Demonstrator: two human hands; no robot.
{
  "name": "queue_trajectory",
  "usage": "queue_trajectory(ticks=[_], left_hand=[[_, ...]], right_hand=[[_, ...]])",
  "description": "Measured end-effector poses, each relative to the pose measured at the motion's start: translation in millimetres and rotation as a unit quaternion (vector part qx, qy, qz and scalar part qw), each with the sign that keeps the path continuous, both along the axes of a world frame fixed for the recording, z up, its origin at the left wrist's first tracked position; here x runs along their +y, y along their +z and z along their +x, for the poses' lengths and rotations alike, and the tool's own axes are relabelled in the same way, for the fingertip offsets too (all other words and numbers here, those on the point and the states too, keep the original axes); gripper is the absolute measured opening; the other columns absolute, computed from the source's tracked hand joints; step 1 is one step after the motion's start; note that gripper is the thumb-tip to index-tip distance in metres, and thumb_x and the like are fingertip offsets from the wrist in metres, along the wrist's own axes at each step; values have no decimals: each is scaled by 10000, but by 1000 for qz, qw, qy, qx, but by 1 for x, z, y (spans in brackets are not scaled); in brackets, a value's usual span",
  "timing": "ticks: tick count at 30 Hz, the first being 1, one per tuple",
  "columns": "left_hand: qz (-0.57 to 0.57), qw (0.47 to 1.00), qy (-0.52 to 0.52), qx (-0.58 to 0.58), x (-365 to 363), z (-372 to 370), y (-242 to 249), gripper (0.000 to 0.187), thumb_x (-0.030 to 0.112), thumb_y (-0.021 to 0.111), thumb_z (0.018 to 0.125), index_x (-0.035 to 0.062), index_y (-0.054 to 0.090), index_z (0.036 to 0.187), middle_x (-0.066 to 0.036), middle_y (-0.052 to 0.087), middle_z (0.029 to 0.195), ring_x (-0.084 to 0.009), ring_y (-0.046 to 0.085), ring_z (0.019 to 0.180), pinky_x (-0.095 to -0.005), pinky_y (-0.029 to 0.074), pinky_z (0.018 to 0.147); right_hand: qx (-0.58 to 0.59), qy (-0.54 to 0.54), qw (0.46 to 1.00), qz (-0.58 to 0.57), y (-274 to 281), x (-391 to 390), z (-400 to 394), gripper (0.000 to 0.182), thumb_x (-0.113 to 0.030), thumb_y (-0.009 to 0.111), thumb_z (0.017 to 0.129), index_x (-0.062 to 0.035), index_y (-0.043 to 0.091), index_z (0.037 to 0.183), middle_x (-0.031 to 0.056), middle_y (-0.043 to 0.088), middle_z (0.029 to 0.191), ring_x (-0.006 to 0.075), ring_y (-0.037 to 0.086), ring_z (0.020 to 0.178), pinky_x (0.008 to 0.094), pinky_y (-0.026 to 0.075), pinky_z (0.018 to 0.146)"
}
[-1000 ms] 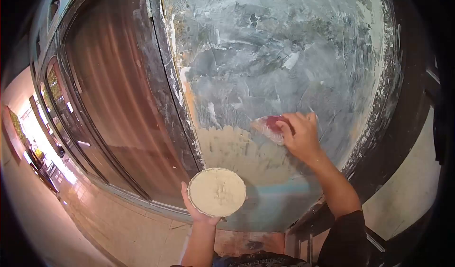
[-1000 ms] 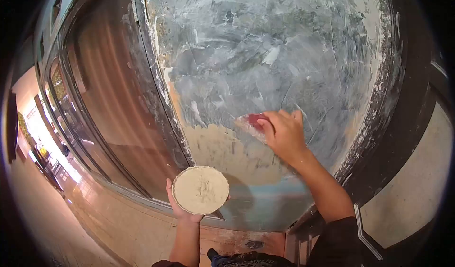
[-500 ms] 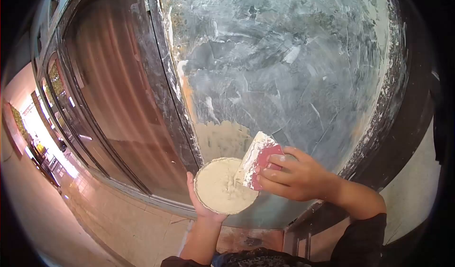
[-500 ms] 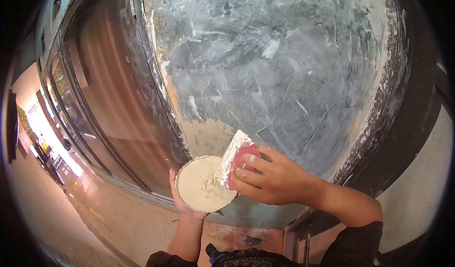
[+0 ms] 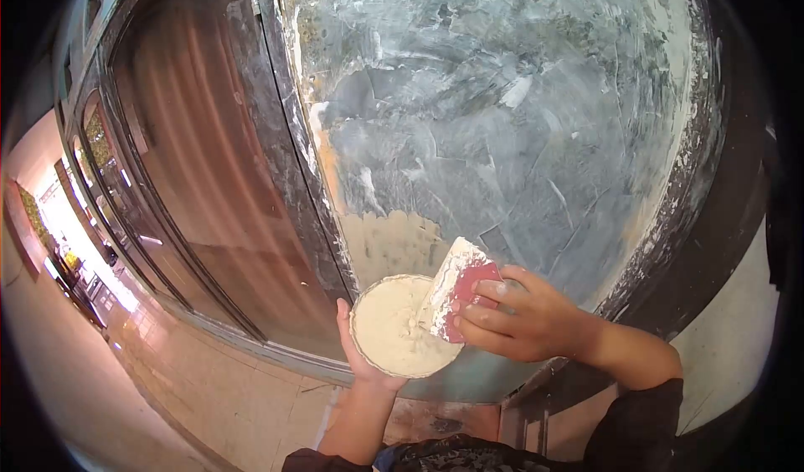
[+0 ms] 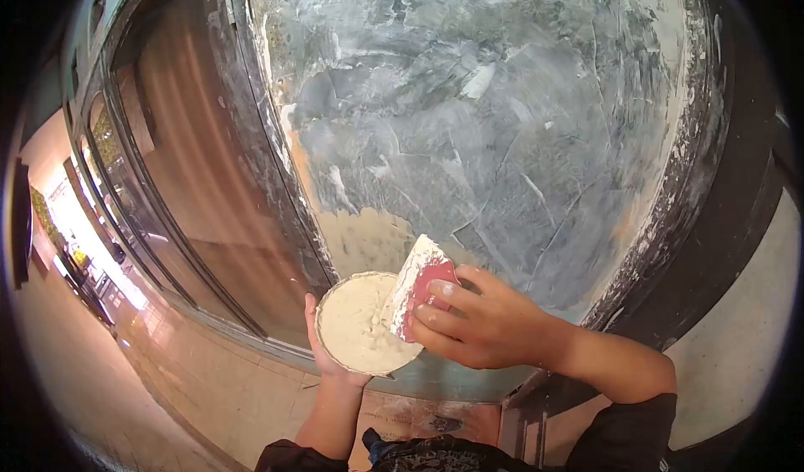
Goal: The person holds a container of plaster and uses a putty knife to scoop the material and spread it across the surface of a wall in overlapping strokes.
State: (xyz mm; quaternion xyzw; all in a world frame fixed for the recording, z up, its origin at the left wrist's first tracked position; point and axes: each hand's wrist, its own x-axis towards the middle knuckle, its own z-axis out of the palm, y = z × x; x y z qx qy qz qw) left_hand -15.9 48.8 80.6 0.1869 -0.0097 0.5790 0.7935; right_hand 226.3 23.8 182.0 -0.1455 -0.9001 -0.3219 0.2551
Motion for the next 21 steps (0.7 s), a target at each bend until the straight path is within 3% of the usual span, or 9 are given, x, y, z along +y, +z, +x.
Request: queue_trajectory(ticks=[8,21], left_hand=[[-21,1000,11,-3,3,3,-1,859,720,327,1006,9,537,1440,-212,589,1435,-385,613,1251,-511,479,1088],[-22,1000,19,10,10,5,-7,854,718,337,1007,0,566,1410,-211,609,1409,-381,620,1234,-497,484,1077]], right_hand=[[10,3,1000,7,-5,0,0,275,-175,695,864,-113,664,1130,17,633,1121,226,575,1108,433,534,884],[35,-5,999,17,-8,1,-3,225,-174,691,881,-160,677,1106,-31,638,1079,195,580,1061,361,525,738]])
